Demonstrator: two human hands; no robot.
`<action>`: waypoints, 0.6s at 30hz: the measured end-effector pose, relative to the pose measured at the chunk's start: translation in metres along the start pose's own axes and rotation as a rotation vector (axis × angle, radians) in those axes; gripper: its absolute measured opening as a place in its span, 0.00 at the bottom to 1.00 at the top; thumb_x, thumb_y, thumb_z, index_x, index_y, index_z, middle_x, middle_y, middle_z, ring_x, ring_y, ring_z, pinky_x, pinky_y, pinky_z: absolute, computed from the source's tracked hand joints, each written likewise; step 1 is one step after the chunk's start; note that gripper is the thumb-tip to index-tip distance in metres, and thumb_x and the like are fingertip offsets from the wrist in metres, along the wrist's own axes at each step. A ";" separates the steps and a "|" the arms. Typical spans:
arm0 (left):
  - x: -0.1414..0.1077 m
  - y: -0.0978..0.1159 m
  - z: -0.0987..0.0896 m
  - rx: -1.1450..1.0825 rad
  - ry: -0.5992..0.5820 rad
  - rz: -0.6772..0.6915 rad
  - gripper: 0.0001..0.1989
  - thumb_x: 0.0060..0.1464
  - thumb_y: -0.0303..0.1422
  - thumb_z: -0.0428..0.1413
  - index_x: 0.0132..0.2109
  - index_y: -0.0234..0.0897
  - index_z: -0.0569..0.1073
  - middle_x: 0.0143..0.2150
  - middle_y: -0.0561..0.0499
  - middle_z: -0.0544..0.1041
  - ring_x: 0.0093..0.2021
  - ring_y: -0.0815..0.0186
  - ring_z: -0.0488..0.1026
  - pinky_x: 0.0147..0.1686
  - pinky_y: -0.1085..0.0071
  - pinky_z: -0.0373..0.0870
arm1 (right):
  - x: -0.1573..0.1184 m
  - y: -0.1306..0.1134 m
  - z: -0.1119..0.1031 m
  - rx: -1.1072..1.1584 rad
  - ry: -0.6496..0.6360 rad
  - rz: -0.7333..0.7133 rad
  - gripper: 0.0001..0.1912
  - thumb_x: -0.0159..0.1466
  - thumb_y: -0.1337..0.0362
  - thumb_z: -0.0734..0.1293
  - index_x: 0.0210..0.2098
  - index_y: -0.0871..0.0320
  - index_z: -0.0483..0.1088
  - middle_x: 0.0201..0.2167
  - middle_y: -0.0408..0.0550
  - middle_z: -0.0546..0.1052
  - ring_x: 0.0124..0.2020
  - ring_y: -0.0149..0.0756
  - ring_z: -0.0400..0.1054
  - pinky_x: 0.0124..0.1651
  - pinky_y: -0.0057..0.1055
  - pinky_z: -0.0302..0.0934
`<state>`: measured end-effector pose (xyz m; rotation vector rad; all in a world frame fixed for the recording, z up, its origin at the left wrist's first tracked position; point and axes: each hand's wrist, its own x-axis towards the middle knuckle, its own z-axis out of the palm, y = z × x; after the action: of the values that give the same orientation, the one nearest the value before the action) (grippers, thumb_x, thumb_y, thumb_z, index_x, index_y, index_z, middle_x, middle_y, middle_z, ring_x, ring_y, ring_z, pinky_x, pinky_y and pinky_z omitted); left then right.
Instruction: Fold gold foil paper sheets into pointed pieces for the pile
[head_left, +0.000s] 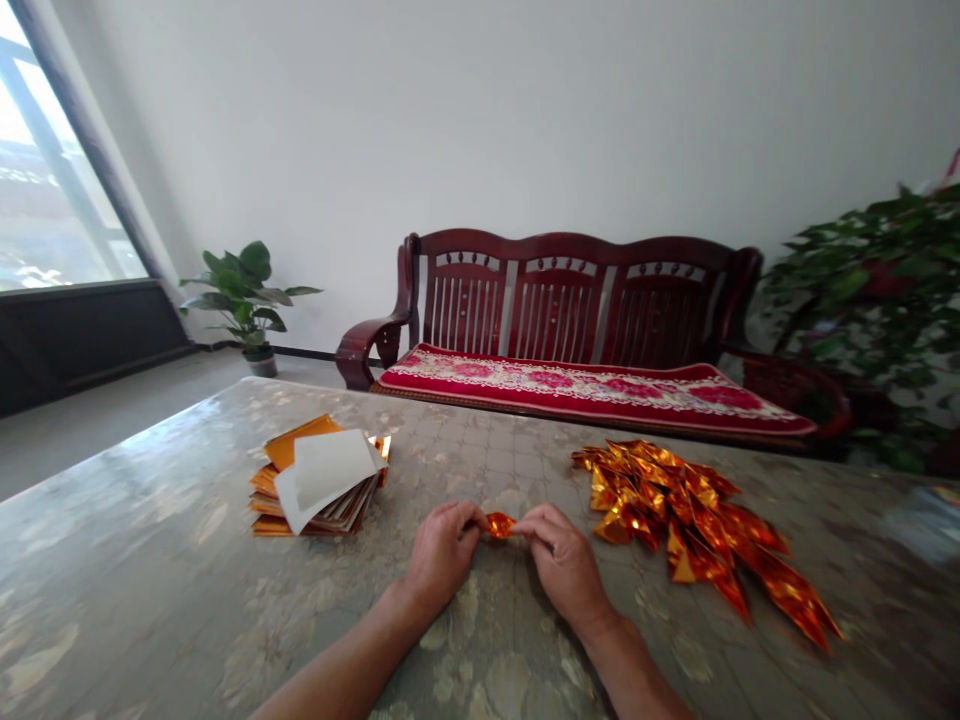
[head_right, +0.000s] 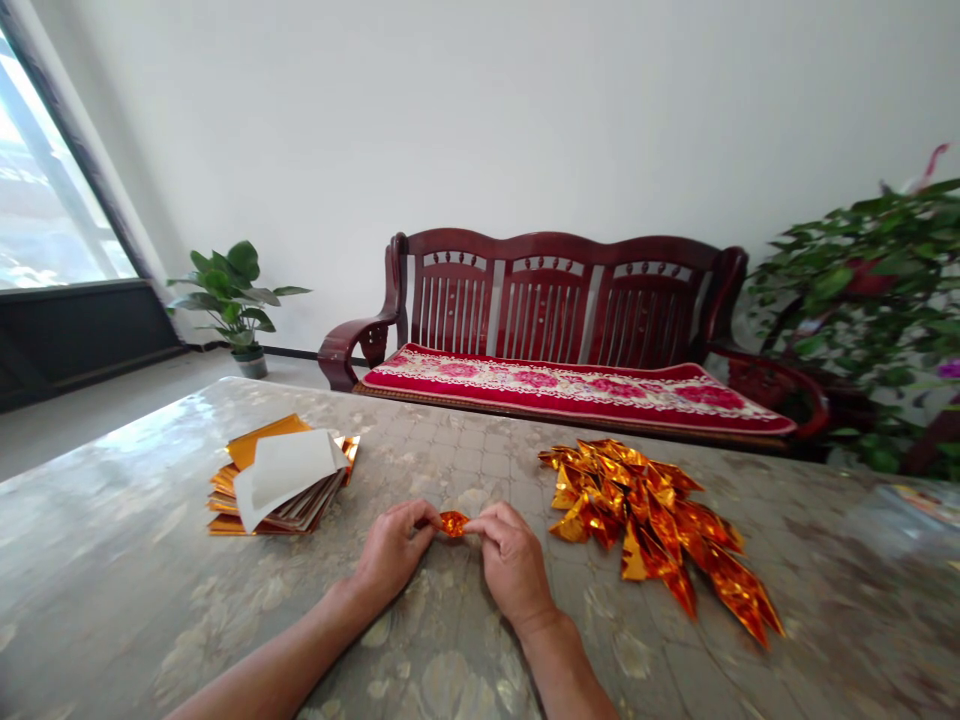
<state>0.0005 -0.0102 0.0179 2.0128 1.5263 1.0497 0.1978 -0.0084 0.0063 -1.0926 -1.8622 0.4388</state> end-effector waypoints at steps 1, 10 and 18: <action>0.000 0.000 0.000 -0.022 -0.005 -0.013 0.09 0.53 0.24 0.52 0.33 0.40 0.76 0.32 0.55 0.79 0.36 0.66 0.75 0.38 0.74 0.65 | 0.000 0.000 0.000 0.008 0.003 -0.005 0.21 0.59 0.75 0.58 0.37 0.50 0.79 0.34 0.45 0.76 0.38 0.33 0.71 0.42 0.28 0.64; -0.001 -0.003 0.003 -0.079 -0.026 -0.038 0.08 0.53 0.24 0.53 0.38 0.40 0.71 0.32 0.57 0.78 0.34 0.68 0.75 0.37 0.75 0.66 | 0.001 -0.005 0.000 0.059 0.079 -0.062 0.16 0.60 0.73 0.59 0.35 0.54 0.77 0.37 0.48 0.79 0.40 0.37 0.73 0.45 0.33 0.68; -0.001 -0.011 0.010 -0.121 -0.026 -0.042 0.14 0.51 0.22 0.54 0.44 0.42 0.65 0.40 0.54 0.79 0.42 0.65 0.77 0.41 0.73 0.68 | -0.001 -0.005 0.000 -0.002 0.088 -0.029 0.17 0.58 0.74 0.59 0.39 0.54 0.76 0.39 0.47 0.79 0.43 0.37 0.74 0.49 0.34 0.67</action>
<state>0.0007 -0.0062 0.0037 1.8979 1.4496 1.0680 0.1954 -0.0114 0.0089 -1.0686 -1.7990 0.3667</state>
